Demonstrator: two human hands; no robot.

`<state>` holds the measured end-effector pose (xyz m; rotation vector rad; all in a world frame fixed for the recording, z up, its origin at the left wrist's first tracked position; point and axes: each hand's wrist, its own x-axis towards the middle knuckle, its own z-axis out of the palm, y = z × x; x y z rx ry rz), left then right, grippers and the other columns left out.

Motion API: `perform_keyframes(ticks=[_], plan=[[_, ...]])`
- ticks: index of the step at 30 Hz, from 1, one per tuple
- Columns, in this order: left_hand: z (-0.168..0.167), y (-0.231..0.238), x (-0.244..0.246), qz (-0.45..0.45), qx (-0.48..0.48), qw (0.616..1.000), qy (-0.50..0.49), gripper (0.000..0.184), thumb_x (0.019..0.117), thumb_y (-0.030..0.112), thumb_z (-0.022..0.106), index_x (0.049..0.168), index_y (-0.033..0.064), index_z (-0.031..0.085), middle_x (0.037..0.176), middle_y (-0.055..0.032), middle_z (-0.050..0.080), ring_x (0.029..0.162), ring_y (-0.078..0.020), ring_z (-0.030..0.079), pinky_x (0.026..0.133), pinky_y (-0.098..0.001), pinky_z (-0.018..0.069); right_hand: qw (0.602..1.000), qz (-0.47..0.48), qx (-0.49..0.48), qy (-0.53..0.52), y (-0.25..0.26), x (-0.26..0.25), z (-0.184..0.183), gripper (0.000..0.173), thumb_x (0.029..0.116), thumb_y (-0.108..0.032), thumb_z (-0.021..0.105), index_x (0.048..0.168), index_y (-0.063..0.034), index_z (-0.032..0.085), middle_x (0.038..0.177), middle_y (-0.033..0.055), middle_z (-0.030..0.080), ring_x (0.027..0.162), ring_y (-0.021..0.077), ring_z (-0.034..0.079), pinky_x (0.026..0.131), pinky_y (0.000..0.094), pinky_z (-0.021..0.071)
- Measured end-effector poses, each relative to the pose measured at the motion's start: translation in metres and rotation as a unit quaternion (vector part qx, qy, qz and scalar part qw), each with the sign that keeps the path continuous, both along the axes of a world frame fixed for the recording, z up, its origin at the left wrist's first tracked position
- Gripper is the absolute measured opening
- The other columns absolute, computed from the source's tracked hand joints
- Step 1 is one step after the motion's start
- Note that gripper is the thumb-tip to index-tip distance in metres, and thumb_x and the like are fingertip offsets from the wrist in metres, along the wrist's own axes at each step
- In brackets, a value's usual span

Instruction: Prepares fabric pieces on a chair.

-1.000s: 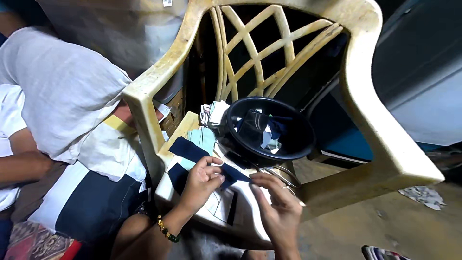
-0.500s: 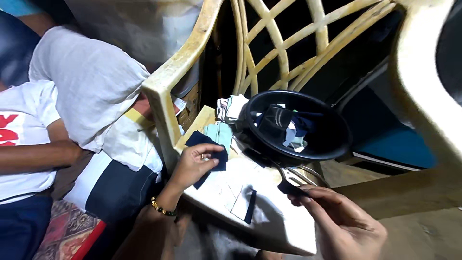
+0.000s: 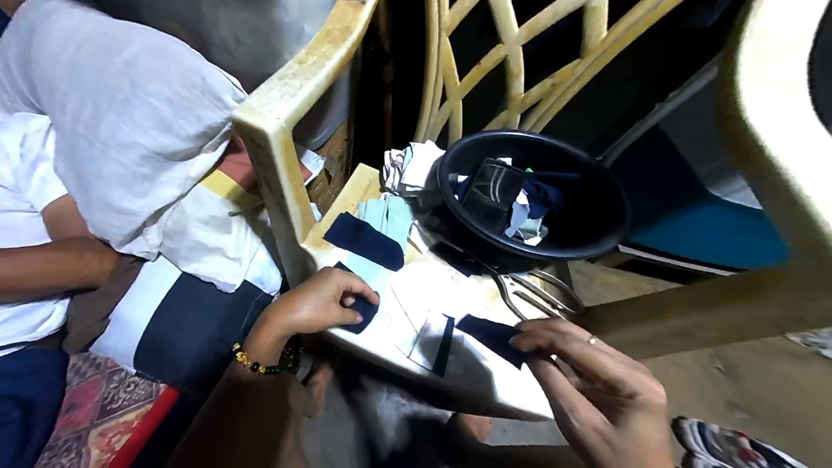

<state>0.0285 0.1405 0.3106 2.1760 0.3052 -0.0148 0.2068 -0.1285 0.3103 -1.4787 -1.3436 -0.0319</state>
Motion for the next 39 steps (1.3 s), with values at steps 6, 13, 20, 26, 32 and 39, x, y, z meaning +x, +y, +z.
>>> perform_keyframes(ticks=[6,13,20,26,32,39], plan=[[0.000,-0.005,0.005,0.017,0.113,0.992,0.057,0.028,0.0864,-0.003,0.071,0.112,0.0070,0.076,0.117,-0.0095,0.068,0.091,-0.0163,0.061,0.079,-0.0335,0.0513,0.998,0.026,0.007,0.059,0.000,-0.001,-0.003,0.021,0.0969,-0.016,0.054,0.090,-0.0080,0.072,0.096,-0.0059,0.074,0.093,-0.0048,0.066,0.082,0.0133,0.0544],[0.002,-0.055,0.016,-0.047,0.019,0.980,-0.190,0.060,0.0791,0.028,0.082,0.130,0.0012,0.067,0.131,-0.0125,0.064,0.109,-0.0132,0.063,0.088,-0.0282,0.0534,0.973,0.172,-0.036,0.148,0.015,-0.015,-0.010,0.008,0.0949,-0.011,0.068,0.101,-0.0062,0.068,0.094,-0.0048,0.070,0.087,-0.0030,0.064,0.079,0.0152,0.0559],[0.000,-0.062,0.026,-0.055,-0.275,0.957,-0.072,0.067,0.0781,-0.010,0.075,0.139,0.0002,0.050,0.095,-0.0005,0.071,0.080,-0.0043,0.070,0.072,-0.0192,0.0593,0.961,0.079,-0.070,0.256,0.027,-0.015,-0.017,0.030,0.0839,0.005,0.067,0.112,-0.0035,0.061,0.088,-0.0079,0.072,0.074,0.0000,0.067,0.068,0.0174,0.0571],[-0.004,-0.057,0.025,-0.039,-0.297,0.952,-0.060,0.057,0.0838,-0.009,0.066,0.137,-0.0002,0.048,0.101,-0.0017,0.072,0.084,-0.0033,0.071,0.076,-0.0195,0.0591,0.952,0.053,-0.086,0.288,0.031,-0.011,-0.023,0.028,0.0871,0.005,0.061,0.115,-0.0022,0.059,0.087,-0.0073,0.072,0.072,0.0000,0.066,0.065,0.0163,0.0555],[-0.004,-0.077,0.031,0.063,-0.330,0.933,-0.132,0.042,0.0826,-0.010,0.073,0.121,0.0000,0.058,0.083,0.0057,0.070,0.069,0.0004,0.066,0.067,-0.0161,0.0568,0.952,0.067,-0.009,0.299,0.039,-0.021,-0.024,0.028,0.0872,-0.002,0.071,0.113,-0.0014,0.060,0.092,-0.0044,0.073,0.078,0.0020,0.068,0.071,0.0181,0.0569],[-0.009,-0.102,0.040,0.210,-0.322,0.851,-0.356,0.036,0.0801,-0.016,0.068,0.112,-0.0004,0.061,0.090,-0.0023,0.072,0.079,-0.0081,0.071,0.074,-0.0244,0.0617,0.911,0.068,0.052,0.404,0.051,-0.039,-0.029,0.037,0.0783,0.010,0.074,0.108,-0.0037,0.058,0.091,-0.0016,0.074,0.078,0.0057,0.072,0.070,0.0213,0.0618]])
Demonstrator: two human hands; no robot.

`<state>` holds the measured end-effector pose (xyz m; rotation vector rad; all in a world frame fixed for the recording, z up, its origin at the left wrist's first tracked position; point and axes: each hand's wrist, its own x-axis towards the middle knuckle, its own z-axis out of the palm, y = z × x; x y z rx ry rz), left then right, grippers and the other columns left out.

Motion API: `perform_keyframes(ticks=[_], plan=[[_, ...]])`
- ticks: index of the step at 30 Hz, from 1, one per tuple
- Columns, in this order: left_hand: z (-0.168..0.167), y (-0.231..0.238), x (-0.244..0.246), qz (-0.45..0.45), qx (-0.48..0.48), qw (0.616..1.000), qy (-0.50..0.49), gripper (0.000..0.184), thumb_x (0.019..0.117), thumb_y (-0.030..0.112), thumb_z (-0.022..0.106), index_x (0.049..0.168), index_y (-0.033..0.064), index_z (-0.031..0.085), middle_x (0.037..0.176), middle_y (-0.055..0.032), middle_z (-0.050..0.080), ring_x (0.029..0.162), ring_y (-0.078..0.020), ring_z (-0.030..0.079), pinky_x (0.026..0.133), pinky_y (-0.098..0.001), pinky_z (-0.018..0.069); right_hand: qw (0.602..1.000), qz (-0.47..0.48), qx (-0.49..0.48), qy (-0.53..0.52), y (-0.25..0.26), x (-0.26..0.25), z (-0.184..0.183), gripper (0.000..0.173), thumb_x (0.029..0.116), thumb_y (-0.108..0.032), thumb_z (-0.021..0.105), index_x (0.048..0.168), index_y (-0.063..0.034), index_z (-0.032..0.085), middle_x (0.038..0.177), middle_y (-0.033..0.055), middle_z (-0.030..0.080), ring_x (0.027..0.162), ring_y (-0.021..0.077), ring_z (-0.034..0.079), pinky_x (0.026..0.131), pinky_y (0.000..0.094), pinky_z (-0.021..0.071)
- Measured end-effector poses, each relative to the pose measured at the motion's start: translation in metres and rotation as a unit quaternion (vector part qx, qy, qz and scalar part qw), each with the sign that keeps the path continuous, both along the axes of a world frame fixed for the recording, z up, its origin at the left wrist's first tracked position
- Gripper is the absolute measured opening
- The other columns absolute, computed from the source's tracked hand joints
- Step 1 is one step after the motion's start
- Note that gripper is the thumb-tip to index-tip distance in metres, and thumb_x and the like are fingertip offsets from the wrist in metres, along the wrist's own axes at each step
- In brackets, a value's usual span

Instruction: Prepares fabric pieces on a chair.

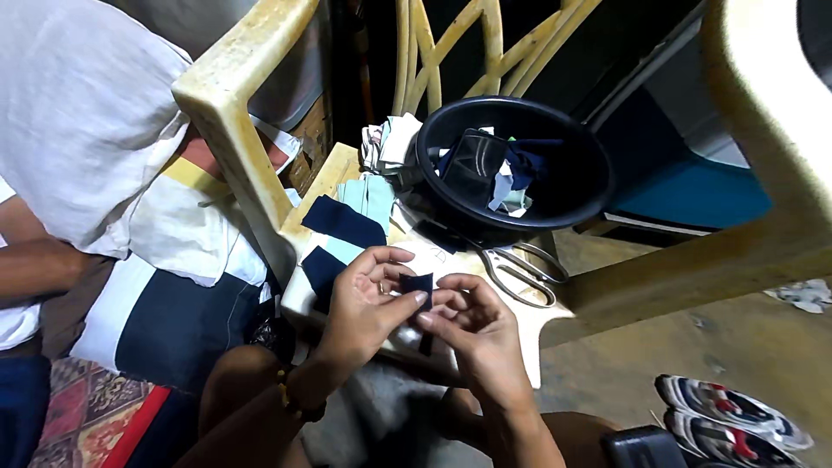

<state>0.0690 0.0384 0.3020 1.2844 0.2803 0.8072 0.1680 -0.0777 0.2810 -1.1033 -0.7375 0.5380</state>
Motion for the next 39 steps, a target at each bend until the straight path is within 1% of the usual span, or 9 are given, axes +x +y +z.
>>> perform_keyframes(ticks=[2,4,9,13,16,19,25,32,39], plan=[[0.002,0.002,-0.003,0.012,0.031,0.999,0.020,0.040,0.0778,-0.015,0.068,0.113,0.0018,0.059,0.089,-0.0013,0.070,0.079,-0.0076,0.070,0.072,-0.0227,0.0610,1.000,-0.028,-0.001,-0.010,-0.004,0.007,0.000,0.028,0.0785,0.011,0.073,0.100,-0.0057,0.067,0.088,-0.0025,0.076,0.077,0.0046,0.072,0.069,0.0203,0.0616],[0.005,0.008,-0.007,-0.012,0.061,0.995,0.073,0.042,0.0765,-0.014,0.069,0.113,0.0023,0.058,0.089,-0.0009,0.071,0.079,-0.0066,0.070,0.069,-0.0203,0.0593,0.998,-0.037,-0.017,-0.042,-0.010,0.016,0.000,0.023,0.0799,0.010,0.072,0.097,-0.0058,0.071,0.088,-0.0016,0.077,0.078,0.0050,0.072,0.071,0.0199,0.0610],[0.016,0.021,-0.015,-0.106,0.119,0.955,0.249,0.024,0.0812,-0.007,0.075,0.101,0.0020,0.065,0.096,-0.0012,0.069,0.076,-0.0015,0.066,0.068,-0.0159,0.0567,0.989,-0.004,-0.073,-0.130,-0.016,0.031,-0.002,0.022,0.0866,0.010,0.060,0.104,-0.0016,0.069,0.096,-0.0014,0.076,0.085,0.0044,0.071,0.078,0.0210,0.0601],[0.017,0.024,-0.012,-0.148,0.170,0.907,0.357,0.022,0.0850,0.000,0.077,0.103,0.0005,0.065,0.094,-0.0035,0.067,0.072,-0.0014,0.062,0.067,-0.0162,0.0529,0.976,-0.052,-0.106,-0.182,-0.008,0.027,-0.011,0.017,0.0869,0.004,0.066,0.104,0.0025,0.068,0.090,-0.0007,0.073,0.081,0.0015,0.070,0.077,0.0186,0.0596],[0.016,0.024,-0.008,-0.158,0.196,0.880,0.403,0.023,0.0859,0.000,0.077,0.105,-0.0011,0.064,0.094,-0.0064,0.065,0.074,-0.0038,0.062,0.069,-0.0184,0.0525,0.965,-0.072,-0.120,-0.221,-0.002,0.027,-0.018,0.017,0.0875,0.004,0.065,0.104,0.0048,0.069,0.093,0.0031,0.073,0.084,0.0011,0.070,0.081,0.0174,0.0584],[0.015,0.025,-0.005,-0.163,0.199,0.868,0.425,0.024,0.0860,-0.001,0.077,0.106,-0.0014,0.064,0.093,-0.0067,0.065,0.074,-0.0050,0.062,0.070,-0.0198,0.0531,0.954,-0.079,-0.138,-0.253,0.002,0.027,-0.023,0.019,0.0882,0.005,0.063,0.106,0.0055,0.069,0.096,0.0066,0.074,0.088,0.0022,0.070,0.083,0.0176,0.0578],[0.014,0.024,-0.001,-0.148,0.211,0.855,0.449,0.025,0.0855,0.002,0.079,0.106,-0.0018,0.064,0.091,-0.0068,0.063,0.072,-0.0056,0.060,0.069,-0.0201,0.0523,0.937,-0.108,-0.135,-0.305,0.009,0.028,-0.031,0.019,0.0869,0.006,0.063,0.105,0.0069,0.070,0.094,0.0108,0.074,0.086,0.0068,0.071,0.084,0.0204,0.0581],[0.011,0.025,0.002,-0.148,0.178,0.861,0.453,0.026,0.0842,-0.001,0.080,0.103,-0.0031,0.062,0.087,-0.0066,0.063,0.067,-0.0057,0.064,0.068,-0.0206,0.0577,0.934,-0.121,-0.133,-0.309,0.012,0.031,-0.036,0.019,0.0869,0.005,0.065,0.105,0.0074,0.070,0.093,0.0113,0.074,0.085,0.0068,0.071,0.083,0.0197,0.0581],[0.007,0.026,0.003,-0.145,0.195,0.859,0.450,0.027,0.0821,-0.001,0.082,0.101,-0.0032,0.062,0.086,-0.0071,0.063,0.067,-0.0065,0.065,0.068,-0.0211,0.0580,0.930,-0.118,-0.135,-0.321,0.014,0.031,-0.038,0.020,0.0868,0.005,0.064,0.106,0.0082,0.070,0.093,0.0126,0.074,0.085,0.0089,0.072,0.083,0.0212,0.0583]])
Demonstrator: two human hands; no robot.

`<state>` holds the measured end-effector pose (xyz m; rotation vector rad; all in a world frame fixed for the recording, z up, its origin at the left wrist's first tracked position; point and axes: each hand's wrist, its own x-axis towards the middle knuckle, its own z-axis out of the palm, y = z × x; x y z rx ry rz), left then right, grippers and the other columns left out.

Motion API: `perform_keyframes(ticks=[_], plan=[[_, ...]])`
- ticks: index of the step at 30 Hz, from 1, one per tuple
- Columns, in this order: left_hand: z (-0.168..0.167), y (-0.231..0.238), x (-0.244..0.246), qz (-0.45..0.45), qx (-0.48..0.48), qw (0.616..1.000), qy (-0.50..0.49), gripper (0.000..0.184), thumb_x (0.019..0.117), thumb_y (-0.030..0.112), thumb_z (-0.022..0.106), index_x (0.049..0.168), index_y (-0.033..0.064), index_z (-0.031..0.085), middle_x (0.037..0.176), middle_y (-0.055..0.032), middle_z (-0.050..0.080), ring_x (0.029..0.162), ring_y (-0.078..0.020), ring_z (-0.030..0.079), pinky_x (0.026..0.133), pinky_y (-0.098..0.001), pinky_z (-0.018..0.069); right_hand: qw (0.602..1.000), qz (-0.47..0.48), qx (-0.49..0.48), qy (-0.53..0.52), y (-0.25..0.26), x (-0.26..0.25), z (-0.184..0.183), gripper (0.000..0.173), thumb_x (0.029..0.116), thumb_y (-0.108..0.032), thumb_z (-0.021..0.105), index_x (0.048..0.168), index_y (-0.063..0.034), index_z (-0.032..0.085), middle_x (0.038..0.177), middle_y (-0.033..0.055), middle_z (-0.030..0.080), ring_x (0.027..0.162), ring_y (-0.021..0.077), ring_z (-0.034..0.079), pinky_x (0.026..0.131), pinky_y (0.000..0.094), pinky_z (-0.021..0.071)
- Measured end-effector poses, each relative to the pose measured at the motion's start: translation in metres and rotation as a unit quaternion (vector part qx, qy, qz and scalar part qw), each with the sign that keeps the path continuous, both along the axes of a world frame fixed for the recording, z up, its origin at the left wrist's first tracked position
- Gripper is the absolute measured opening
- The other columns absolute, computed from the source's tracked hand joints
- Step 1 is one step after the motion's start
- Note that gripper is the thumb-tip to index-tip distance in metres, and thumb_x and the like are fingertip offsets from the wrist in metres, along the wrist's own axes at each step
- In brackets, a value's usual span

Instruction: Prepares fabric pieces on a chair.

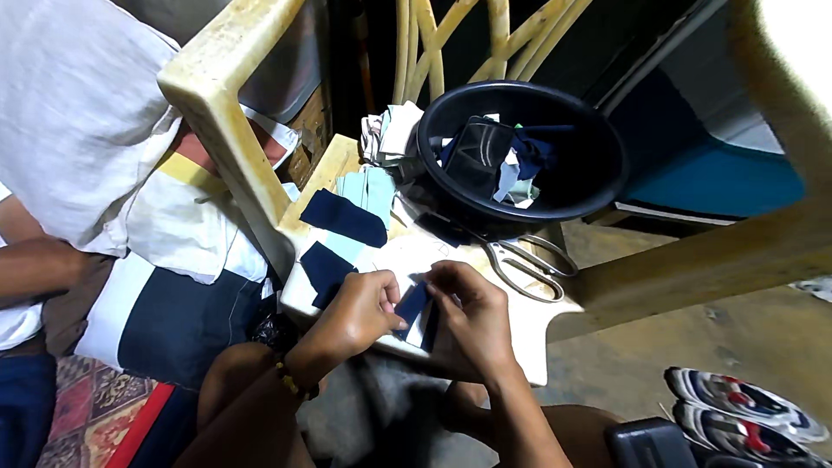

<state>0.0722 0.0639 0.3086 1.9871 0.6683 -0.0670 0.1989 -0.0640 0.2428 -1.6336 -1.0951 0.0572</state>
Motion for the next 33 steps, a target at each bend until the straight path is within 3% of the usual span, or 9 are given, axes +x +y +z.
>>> perform_keyframes(ticks=[13,17,20,23,27,33], plan=[[-0.001,0.001,0.001,-0.006,0.026,1.000,0.015,0.029,0.0822,0.002,0.083,0.102,-0.0028,0.063,0.086,-0.0073,0.063,0.068,-0.0068,0.064,0.069,-0.0216,0.0575,1.000,0.005,-0.007,0.000,0.002,0.000,-0.004,0.020,0.0866,0.005,0.065,0.106,0.0079,0.069,0.093,0.0129,0.073,0.085,0.0092,0.071,0.082,0.0213,0.0584],[0.003,0.007,-0.003,0.015,0.015,1.000,0.021,0.022,0.0941,0.011,0.074,0.107,-0.0027,0.063,0.085,-0.0074,0.063,0.064,-0.0065,0.065,0.064,-0.0210,0.0579,1.000,0.010,-0.008,-0.001,0.002,0.001,-0.004,0.020,0.0870,0.005,0.065,0.106,0.0076,0.069,0.093,0.0129,0.073,0.085,0.0092,0.072,0.082,0.0214,0.0585],[0.007,0.012,-0.005,0.021,0.011,0.999,0.033,0.017,0.0971,0.009,0.069,0.110,-0.0014,0.064,0.083,-0.0069,0.066,0.063,-0.0060,0.065,0.063,-0.0204,0.0568,1.000,0.007,-0.010,-0.005,0.002,0.001,-0.004,0.019,0.0871,0.004,0.065,0.106,0.0076,0.069,0.093,0.0127,0.073,0.085,0.0084,0.071,0.082,0.0204,0.0582],[0.007,0.016,-0.007,0.000,0.012,0.999,0.034,0.023,0.0919,0.006,0.075,0.111,-0.0009,0.064,0.086,-0.0062,0.066,0.067,-0.0060,0.066,0.067,-0.0210,0.0573,1.000,0.004,-0.012,-0.008,0.002,0.001,-0.004,0.019,0.0866,0.005,0.065,0.105,0.0077,0.070,0.093,0.0126,0.073,0.085,0.0083,0.071,0.082,0.0201,0.0581],[0.005,0.015,-0.008,-0.038,0.063,0.997,0.030,0.033,0.0824,0.011,0.085,0.107,0.0010,0.066,0.088,-0.0041,0.064,0.072,-0.0071,0.057,0.068,-0.0229,0.0489,1.000,0.002,-0.014,-0.007,0.002,0.001,-0.004,0.019,0.0869,0.004,0.065,0.105,0.0072,0.070,0.093,0.0129,0.073,0.085,0.0091,0.071,0.082,0.0210,0.0582],[0.003,0.013,-0.006,-0.062,0.098,0.992,0.042,0.031,0.0819,0.005,0.083,0.108,-0.0001,0.067,0.093,-0.0086,0.065,0.079,-0.0140,0.060,0.075,-0.0300,0.0516,1.000,0.000,-0.019,-0.010,0.001,0.001,-0.003,0.020,0.0866,0.004,0.065,0.106,0.0072,0.070,0.093,0.0131,0.073,0.085,0.0094,0.072,0.082,0.0215,0.0583]])
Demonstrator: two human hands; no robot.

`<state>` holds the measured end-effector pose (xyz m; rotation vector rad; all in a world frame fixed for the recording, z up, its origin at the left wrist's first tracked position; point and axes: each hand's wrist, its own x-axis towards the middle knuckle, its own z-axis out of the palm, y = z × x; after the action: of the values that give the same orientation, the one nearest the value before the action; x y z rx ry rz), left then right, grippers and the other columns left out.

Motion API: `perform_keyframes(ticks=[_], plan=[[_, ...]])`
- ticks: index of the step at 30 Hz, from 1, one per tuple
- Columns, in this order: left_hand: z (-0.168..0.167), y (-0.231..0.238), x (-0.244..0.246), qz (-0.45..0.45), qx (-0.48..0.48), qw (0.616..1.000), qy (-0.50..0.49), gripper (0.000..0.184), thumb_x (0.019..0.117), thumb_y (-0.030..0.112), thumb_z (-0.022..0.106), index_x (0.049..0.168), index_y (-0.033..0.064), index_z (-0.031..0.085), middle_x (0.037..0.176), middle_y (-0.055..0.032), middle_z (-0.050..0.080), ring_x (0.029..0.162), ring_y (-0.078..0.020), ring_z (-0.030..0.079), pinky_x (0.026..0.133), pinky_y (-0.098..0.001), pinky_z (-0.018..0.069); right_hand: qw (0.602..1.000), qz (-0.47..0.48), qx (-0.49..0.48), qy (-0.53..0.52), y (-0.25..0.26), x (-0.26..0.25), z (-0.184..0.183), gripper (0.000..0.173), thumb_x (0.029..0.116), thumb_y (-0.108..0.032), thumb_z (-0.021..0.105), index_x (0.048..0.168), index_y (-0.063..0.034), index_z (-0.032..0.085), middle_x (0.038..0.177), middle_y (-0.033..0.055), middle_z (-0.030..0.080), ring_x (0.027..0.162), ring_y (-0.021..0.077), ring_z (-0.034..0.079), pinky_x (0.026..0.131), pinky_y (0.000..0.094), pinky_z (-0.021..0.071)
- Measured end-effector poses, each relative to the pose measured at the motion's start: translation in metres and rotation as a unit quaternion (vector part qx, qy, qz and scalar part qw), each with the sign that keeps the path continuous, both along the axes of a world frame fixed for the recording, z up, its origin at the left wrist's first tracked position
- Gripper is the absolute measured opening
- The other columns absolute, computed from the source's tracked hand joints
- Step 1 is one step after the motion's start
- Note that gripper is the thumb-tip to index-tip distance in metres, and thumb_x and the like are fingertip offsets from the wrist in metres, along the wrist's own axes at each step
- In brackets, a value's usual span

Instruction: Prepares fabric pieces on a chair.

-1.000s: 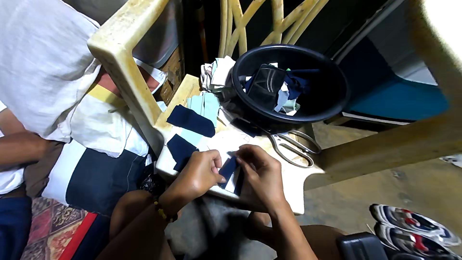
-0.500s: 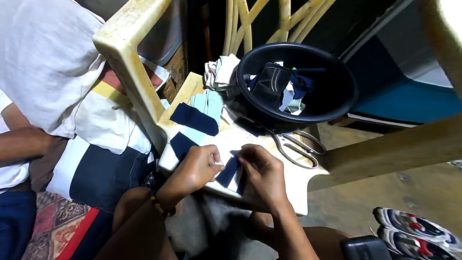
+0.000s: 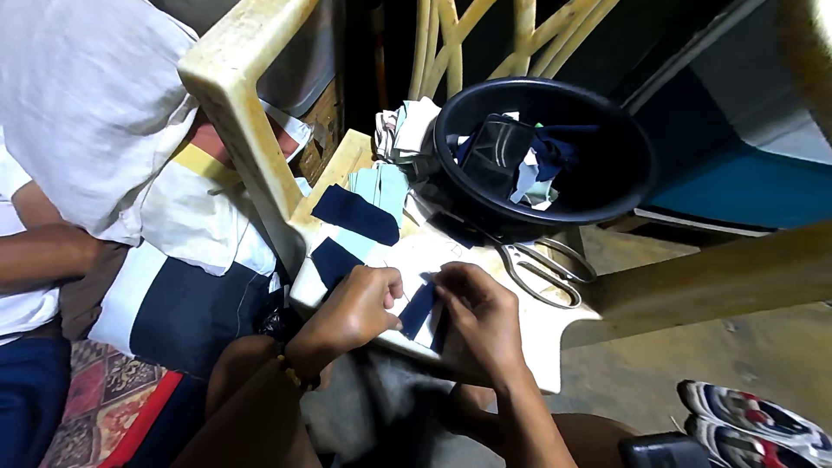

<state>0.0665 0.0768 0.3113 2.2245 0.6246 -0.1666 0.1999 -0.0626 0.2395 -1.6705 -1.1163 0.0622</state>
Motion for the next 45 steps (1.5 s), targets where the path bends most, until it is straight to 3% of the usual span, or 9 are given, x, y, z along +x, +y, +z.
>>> perform_keyframes(ticks=[6,14,17,19,22,26,34,39,45], plan=[[0.002,0.000,0.000,-0.009,0.010,1.000,0.007,0.030,0.0830,0.004,0.081,0.109,-0.0008,0.066,0.096,-0.0094,0.065,0.079,-0.0134,0.060,0.075,-0.0288,0.0517,1.000,0.001,0.002,0.004,0.000,0.000,0.000,0.020,0.0863,0.004,0.065,0.106,0.0081,0.070,0.093,0.0134,0.073,0.085,0.0093,0.071,0.081,0.0207,0.0581],[0.003,0.008,-0.003,0.035,-0.074,0.997,-0.004,0.017,0.0998,0.004,0.059,0.116,-0.0008,0.065,0.097,-0.0096,0.067,0.074,-0.0069,0.066,0.071,-0.0221,0.0561,1.000,0.003,-0.002,0.001,-0.001,0.001,0.000,0.020,0.0871,0.003,0.065,0.106,0.0075,0.070,0.095,0.0125,0.073,0.086,0.0078,0.071,0.081,0.0197,0.0579],[0.003,0.008,-0.003,0.040,-0.083,0.996,-0.010,0.017,0.0979,0.005,0.064,0.114,-0.0006,0.065,0.093,-0.0082,0.067,0.072,-0.0057,0.065,0.070,-0.0209,0.0558,1.000,0.002,-0.002,0.001,-0.001,0.001,0.000,0.020,0.0871,0.003,0.065,0.106,0.0075,0.070,0.095,0.0124,0.073,0.086,0.0080,0.071,0.081,0.0201,0.0582],[0.001,0.007,-0.003,0.031,-0.067,0.997,-0.017,0.023,0.0922,0.013,0.075,0.110,0.0011,0.066,0.089,-0.0049,0.066,0.070,-0.0049,0.061,0.068,-0.0210,0.0524,1.000,0.002,-0.001,0.003,-0.001,0.001,0.000,0.020,0.0868,0.003,0.066,0.106,0.0075,0.070,0.094,0.0123,0.073,0.085,0.0080,0.071,0.081,0.0203,0.0583],[-0.002,0.002,-0.001,0.015,-0.015,1.000,-0.015,0.039,0.0836,0.027,0.086,0.106,0.0012,0.067,0.090,-0.0056,0.063,0.074,-0.0113,0.056,0.070,-0.0289,0.0490,1.000,0.002,0.000,0.009,-0.001,0.000,0.001,0.021,0.0865,0.003,0.066,0.106,0.0076,0.070,0.094,0.0123,0.073,0.086,0.0075,0.070,0.081,0.0195,0.0577],[0.002,-0.007,0.005,-0.012,0.044,0.999,0.023,0.040,0.0835,0.025,0.085,0.109,-0.0007,0.068,0.098,-0.0121,0.066,0.088,-0.0235,0.062,0.082,-0.0431,0.0509,1.000,0.000,0.000,0.009,0.000,0.000,0.002,0.021,0.0863,0.004,0.065,0.106,0.0078,0.070,0.094,0.0125,0.073,0.086,0.0081,0.070,0.082,0.0201,0.0575],[0.003,-0.008,0.005,-0.025,0.062,0.997,0.031,0.038,0.0831,0.020,0.085,0.109,-0.0012,0.068,0.102,-0.0136,0.066,0.091,-0.0250,0.063,0.083,-0.0431,0.0515,1.000,-0.003,0.009,-0.011,0.002,0.000,-0.001,0.021,0.0862,0.004,0.065,0.106,0.0092,0.070,0.094,0.0145,0.073,0.085,0.0112,0.071,0.081,0.0218,0.0578],[-0.002,0.002,0.000,-0.025,0.011,1.000,0.009,0.024,0.0921,0.016,0.076,0.109,-0.0002,0.069,0.101,-0.0119,0.067,0.088,-0.0206,0.063,0.084,-0.0389,0.0523,1.000,-0.002,0.010,-0.016,0.002,0.000,-0.002,0.021,0.0861,0.004,0.065,0.105,0.0089,0.070,0.093,0.0143,0.073,0.085,0.0111,0.071,0.081,0.0223,0.0583],[0.001,0.001,0.001,-0.026,0.011,0.999,0.027,0.026,0.0881,0.009,0.078,0.111,0.0004,0.068,0.103,-0.0114,0.065,0.086,-0.0189,0.061,0.083,-0.0369,0.0516,1.000,-0.005,0.002,-0.018,0.002,-0.001,-0.002,0.019,0.0864,0.003,0.066,0.104,0.0074,0.071,0.093,0.0134,0.073,0.085,0.0107,0.071,0.080,0.0215,0.0584]])
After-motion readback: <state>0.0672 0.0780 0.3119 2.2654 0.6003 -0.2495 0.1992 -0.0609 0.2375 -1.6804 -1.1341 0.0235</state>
